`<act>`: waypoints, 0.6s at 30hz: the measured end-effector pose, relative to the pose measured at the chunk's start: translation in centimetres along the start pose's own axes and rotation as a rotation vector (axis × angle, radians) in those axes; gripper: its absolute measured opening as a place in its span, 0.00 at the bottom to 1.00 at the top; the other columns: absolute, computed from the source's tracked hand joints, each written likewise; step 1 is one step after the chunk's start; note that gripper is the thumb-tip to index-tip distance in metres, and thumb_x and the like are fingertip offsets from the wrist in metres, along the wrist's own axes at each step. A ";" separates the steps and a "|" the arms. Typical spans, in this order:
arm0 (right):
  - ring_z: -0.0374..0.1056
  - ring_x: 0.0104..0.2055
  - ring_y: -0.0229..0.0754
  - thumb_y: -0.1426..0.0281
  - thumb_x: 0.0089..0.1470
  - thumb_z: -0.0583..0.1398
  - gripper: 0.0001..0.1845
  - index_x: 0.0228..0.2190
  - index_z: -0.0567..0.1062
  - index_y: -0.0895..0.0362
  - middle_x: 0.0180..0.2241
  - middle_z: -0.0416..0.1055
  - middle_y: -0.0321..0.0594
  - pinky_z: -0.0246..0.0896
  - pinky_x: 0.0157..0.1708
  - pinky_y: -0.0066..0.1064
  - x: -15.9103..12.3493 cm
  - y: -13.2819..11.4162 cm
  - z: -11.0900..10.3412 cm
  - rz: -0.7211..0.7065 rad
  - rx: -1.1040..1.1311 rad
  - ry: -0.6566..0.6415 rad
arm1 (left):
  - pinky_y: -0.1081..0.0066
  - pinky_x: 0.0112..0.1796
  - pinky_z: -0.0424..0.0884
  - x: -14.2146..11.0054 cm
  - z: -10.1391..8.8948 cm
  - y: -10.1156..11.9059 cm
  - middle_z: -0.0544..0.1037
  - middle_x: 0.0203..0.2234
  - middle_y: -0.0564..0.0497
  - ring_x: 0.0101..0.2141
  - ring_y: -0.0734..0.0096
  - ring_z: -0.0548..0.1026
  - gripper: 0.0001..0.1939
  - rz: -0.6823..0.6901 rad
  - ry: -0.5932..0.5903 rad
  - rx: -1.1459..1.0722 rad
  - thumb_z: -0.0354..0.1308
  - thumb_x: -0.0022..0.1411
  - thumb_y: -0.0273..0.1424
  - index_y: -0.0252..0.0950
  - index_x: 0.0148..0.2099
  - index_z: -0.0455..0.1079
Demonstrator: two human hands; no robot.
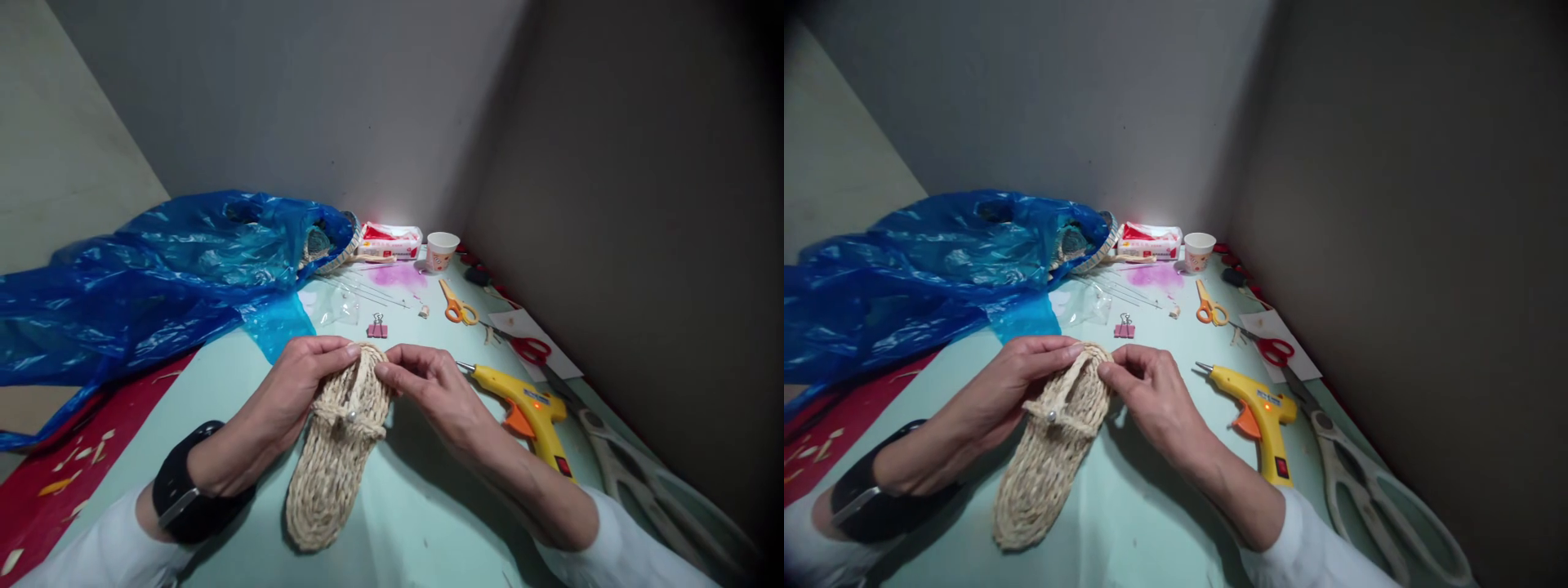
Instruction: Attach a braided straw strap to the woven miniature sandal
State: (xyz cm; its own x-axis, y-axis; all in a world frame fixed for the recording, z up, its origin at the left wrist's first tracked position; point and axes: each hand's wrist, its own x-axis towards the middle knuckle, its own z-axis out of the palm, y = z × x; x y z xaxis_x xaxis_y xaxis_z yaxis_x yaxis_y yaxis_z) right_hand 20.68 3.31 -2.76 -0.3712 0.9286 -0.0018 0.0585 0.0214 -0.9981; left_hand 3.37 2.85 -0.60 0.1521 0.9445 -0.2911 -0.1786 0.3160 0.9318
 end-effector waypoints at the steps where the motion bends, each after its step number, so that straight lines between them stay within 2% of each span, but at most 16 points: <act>1: 0.56 0.27 0.36 0.61 0.55 0.62 0.15 0.25 0.74 0.59 0.24 0.64 0.34 0.50 0.30 0.30 0.2 0.1 -0.2 0.004 0.050 -0.030 | 0.73 0.27 0.67 0.0 0.0 0.1 0.81 0.23 0.46 0.23 0.70 0.74 0.11 0.005 -0.001 -0.005 0.70 0.47 0.32 0.29 0.32 0.80; 4: 0.59 0.29 0.36 0.58 0.56 0.63 0.16 0.26 0.76 0.59 0.25 0.68 0.35 0.53 0.33 0.30 0.6 -0.1 -0.5 0.004 0.155 -0.088 | 0.74 0.27 0.69 0.1 -0.1 0.5 0.81 0.23 0.47 0.23 0.72 0.74 0.09 0.021 -0.013 -0.035 0.70 0.48 0.30 0.29 0.32 0.80; 7: 0.64 0.33 0.39 0.58 0.56 0.63 0.15 0.29 0.78 0.59 0.29 0.71 0.37 0.56 0.36 0.31 0.5 -0.6 -0.7 0.005 0.183 -0.077 | 0.73 0.28 0.70 0.1 -0.4 0.7 0.81 0.23 0.48 0.23 0.71 0.75 0.06 0.035 -0.042 -0.059 0.67 0.51 0.29 0.30 0.31 0.80; 11: 0.65 0.36 0.40 0.61 0.52 0.66 0.13 0.32 0.78 0.58 0.32 0.73 0.39 0.58 0.39 0.31 0.3 -0.6 -0.5 0.010 0.222 -0.061 | 0.73 0.27 0.69 0.4 -0.8 0.5 0.81 0.25 0.47 0.24 0.69 0.75 0.07 0.056 -0.077 -0.036 0.62 0.57 0.30 0.31 0.31 0.79; 14: 0.65 0.35 0.40 0.61 0.50 0.67 0.13 0.32 0.78 0.59 0.32 0.72 0.39 0.58 0.40 0.32 0.4 -0.1 -0.2 0.034 0.238 -0.036 | 0.74 0.25 0.67 0.5 -1.1 0.2 0.79 0.24 0.48 0.23 0.71 0.73 0.07 0.060 -0.053 -0.005 0.63 0.57 0.30 0.30 0.31 0.79; 18: 0.63 0.32 0.39 0.61 0.48 0.68 0.14 0.29 0.77 0.60 0.28 0.71 0.37 0.55 0.36 0.31 0.5 0.5 0.0 0.074 0.216 -0.010 | 0.75 0.25 0.66 0.7 -1.1 -0.1 0.76 0.23 0.49 0.23 0.73 0.71 0.06 0.020 0.008 -0.031 0.65 0.53 0.29 0.29 0.29 0.78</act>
State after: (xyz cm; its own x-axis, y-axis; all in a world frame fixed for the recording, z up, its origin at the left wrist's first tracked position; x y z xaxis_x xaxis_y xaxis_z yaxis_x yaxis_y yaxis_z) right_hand 20.55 3.75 -3.28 -0.3826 0.9209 -0.0749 -0.1134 -0.1273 -0.9854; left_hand 2.47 3.51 -1.16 0.1409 0.9513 -0.2741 -0.2115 0.2993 0.9304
